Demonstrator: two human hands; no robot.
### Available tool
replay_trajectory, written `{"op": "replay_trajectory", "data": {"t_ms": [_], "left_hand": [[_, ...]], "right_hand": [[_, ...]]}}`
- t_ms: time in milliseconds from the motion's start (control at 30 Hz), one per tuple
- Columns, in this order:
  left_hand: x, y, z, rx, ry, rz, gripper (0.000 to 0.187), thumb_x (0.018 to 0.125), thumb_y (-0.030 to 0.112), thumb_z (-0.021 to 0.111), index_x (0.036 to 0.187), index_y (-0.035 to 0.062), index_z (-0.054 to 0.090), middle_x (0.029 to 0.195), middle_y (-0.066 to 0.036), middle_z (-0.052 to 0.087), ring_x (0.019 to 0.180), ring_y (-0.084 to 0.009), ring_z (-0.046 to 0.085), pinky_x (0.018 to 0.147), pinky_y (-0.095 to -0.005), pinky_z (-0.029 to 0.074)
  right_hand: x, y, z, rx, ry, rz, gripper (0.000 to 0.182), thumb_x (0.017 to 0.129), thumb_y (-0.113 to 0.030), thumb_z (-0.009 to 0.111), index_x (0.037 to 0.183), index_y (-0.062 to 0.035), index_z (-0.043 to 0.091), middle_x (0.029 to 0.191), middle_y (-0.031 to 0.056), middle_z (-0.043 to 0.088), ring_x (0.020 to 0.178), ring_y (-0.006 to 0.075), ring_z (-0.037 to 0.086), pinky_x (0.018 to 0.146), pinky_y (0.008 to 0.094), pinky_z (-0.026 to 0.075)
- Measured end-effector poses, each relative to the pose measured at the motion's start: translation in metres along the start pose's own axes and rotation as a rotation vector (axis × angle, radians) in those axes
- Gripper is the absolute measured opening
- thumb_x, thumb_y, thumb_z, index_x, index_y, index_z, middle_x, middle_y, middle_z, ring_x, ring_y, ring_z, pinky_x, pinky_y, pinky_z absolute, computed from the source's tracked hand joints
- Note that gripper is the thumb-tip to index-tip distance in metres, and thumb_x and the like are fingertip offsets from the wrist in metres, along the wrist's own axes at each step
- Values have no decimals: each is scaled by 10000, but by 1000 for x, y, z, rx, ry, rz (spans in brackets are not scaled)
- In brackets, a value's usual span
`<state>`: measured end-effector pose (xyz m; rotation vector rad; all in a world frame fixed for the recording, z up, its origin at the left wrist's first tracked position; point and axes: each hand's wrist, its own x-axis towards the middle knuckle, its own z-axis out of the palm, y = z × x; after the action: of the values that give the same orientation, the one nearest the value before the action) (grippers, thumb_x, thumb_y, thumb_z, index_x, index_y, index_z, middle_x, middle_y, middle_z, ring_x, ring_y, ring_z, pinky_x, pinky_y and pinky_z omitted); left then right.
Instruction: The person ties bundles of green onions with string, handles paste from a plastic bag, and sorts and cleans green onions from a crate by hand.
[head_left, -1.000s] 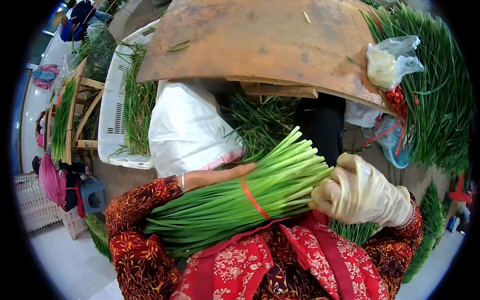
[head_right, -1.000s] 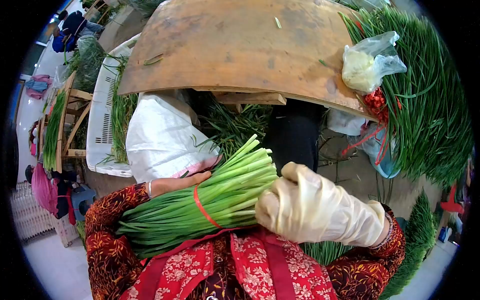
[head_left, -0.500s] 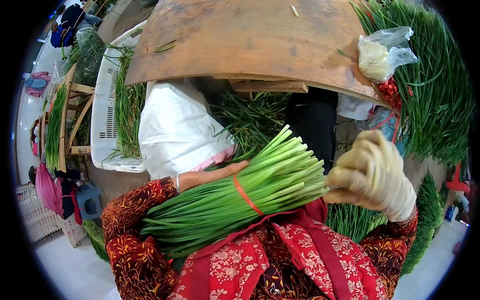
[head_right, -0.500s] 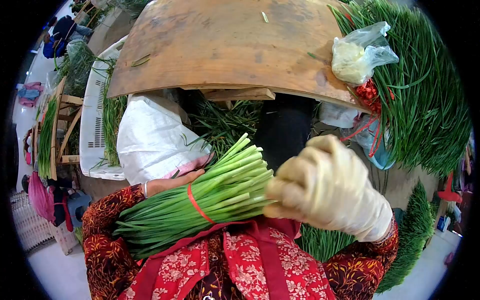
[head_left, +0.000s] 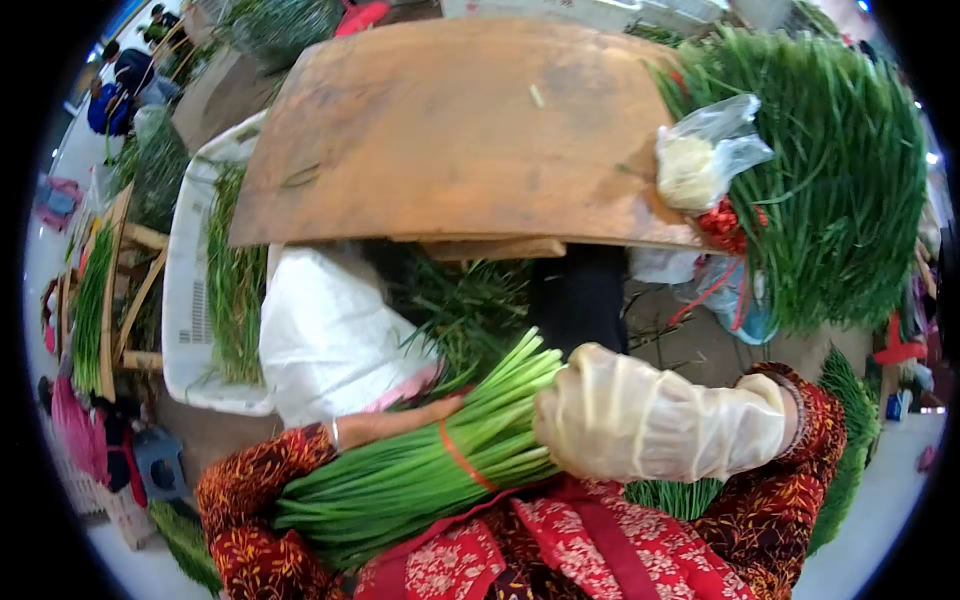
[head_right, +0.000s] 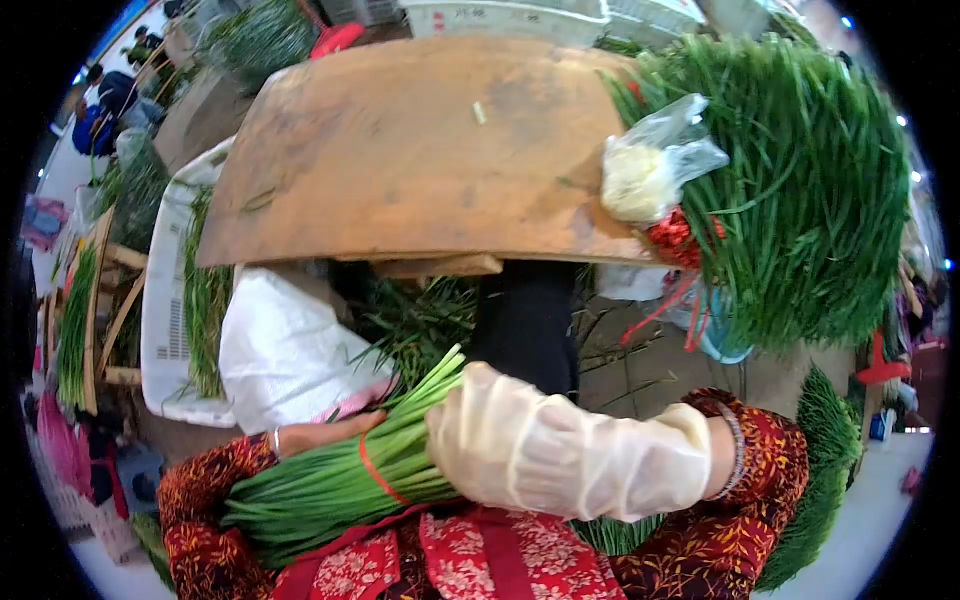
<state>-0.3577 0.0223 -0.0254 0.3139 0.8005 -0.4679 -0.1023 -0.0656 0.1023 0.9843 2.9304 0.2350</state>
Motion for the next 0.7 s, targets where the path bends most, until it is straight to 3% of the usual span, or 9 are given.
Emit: {"op": "replay_trajectory", "data": {"t_ms": [67, 133, 267, 400, 467, 500, 533, 633, 700], "left_hand": [[-17, 10, 25, -40, -60, -55, 616, 881, 420, 489, 1331, 33, 326, 1324, -43, 409, 1136, -113, 438, 963, -230, 364], [-19, 13, 28, 34, 38, -134, 602, 882, 460, 459, 1312, 48, 370, 1307, -45, 434, 1117, -111, 459, 944, -230, 384], [-32, 20, 49, -22, 100, -161, 587, 893, 462, 431, 1320, 65, 364, 1314, -41, 429, 1130, -118, 454, 952, -226, 376], [-34, 20, 55, -6, 119, -124, 535, 894, 462, 428, 1275, 86, 431, 1259, -29, 489, 1062, -128, 509, 923, -265, 409], [-30, 23, 54, 36, 112, -101, 536, 897, 459, 424, 1280, 84, 422, 1265, -31, 482, 1069, -129, 504, 928, -266, 405], [-28, 22, 50, 77, 105, -74, 537, 899, 456, 420, 1286, 83, 414, 1272, -34, 476, 1077, -131, 499, 934, -267, 401], [-26, 20, 47, 110, 101, -57, 539, 901, 453, 417, 1291, 81, 405, 1278, -36, 469, 1084, -133, 494, 940, -269, 396], [-23, 13, 36, 82, 38, -72, 534, 913, 440, 391, 1312, 86, 370, 1293, -54, 450, 1118, -144, 472, 967, -279, 376], [-18, 11, 27, -109, 25, -116, 545, 912, 451, 379, 1315, 84, 364, 1298, -58, 444, 1131, -148, 463, 972, -280, 373]], "right_hand": [[-1, -3, 0, -83, 5, -13, 160, 597, -199, 555, 627, -43, 535, 550, 25, 456, 504, 166, 483, 450, 302, 333], [-3, -13, 13, -116, 13, 9, 153, 616, -190, 550, 654, -42, 537, 580, 46, 473, 537, 182, 497, 428, 320, 324], [-2, -13, 25, 154, 100, 103, 132, 622, -186, 569, 656, -68, 522, 616, 54, 487, 531, 205, 496, 439, 336, 362], [-6, -8, 40, 566, 47, -41, 123, 608, -181, 605, 651, -85, 539, 640, 43, 529, 555, 212, 537, 452, 336, 400], [0, 4, 3, 447, -134, -94, 113, 609, -181, 611, 629, -85, 555, 641, 43, 553, 570, 208, 566, 458, 336, 424], [-7, 2, -2, 344, -99, 31, 112, 623, -182, 601, 618, -78, 559, 624, 32, 551, 560, 187, 568, 458, 332, 432], [-13, 5, -5, 244, -74, 11, 116, 626, -183, 596, 616, -70, 569, 599, 53, 557, 549, 183, 576, 441, 310, 438], [-11, 26, -14, 518, -273, -37, 108, 644, -154, 598, 640, -48, 581, 599, 57, 577, 563, 193, 600, 438, 301, 447], [-12, 27, -12, 423, -322, -43, 168, 678, -220, 609, 695, -54, 593, 654, 61, 595, 597, 210, 609, 537, 331, 480]]}}
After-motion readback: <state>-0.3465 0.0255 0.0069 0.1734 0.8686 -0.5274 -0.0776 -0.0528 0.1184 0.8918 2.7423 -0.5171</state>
